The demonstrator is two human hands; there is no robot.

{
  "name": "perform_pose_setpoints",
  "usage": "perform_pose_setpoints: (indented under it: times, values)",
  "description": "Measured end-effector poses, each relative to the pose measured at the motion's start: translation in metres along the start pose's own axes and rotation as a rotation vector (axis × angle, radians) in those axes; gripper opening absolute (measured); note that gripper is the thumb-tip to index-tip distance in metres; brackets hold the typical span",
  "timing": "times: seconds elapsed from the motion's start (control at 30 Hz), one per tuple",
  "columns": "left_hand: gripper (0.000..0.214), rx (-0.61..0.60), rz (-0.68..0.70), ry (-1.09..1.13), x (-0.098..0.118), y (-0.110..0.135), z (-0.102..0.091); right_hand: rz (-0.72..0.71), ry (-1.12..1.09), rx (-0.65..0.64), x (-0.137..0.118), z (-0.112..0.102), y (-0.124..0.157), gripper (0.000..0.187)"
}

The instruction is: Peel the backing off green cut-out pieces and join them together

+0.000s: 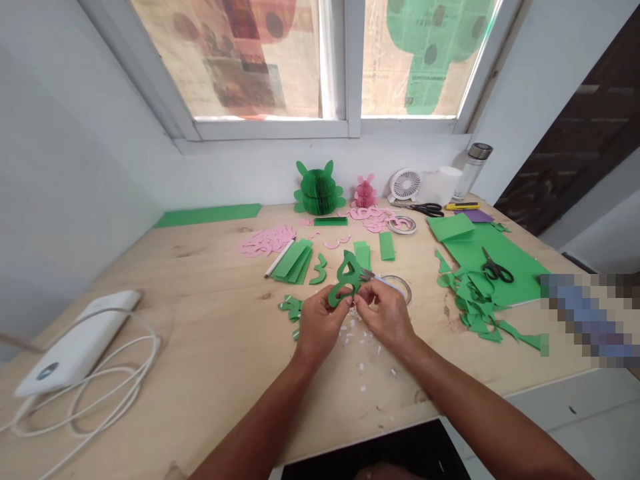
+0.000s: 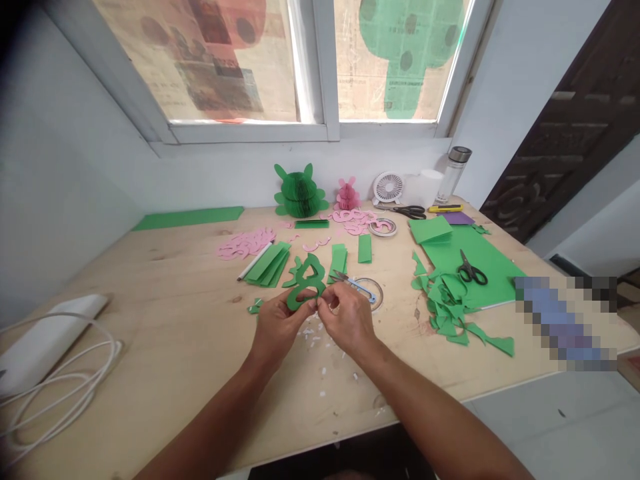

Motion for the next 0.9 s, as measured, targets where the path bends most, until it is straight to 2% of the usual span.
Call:
perform_pose_setpoints:
  times: [0.63,0.9]
  values:
    - [0.016,0.016,-0.010,-0.026,-0.002,0.000,0.000,-0.019,0.039,-0.008,0.004,0.002,0.001,0.008]
    - [0.017,0.051,0.040,-0.172,0.014,0.003,0.000,-0.016,0.049,-0.023,0.002,0.002,0.001,0.008]
Point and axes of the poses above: each hand's wrist, its own y-axis away from the middle knuckle, its own z-axis out of the palm, x = y × z, the point moved 2 cm from there along -y, towards the middle knuckle, and after that the axes turned 2 degrees about y, right-handed, at the moved point
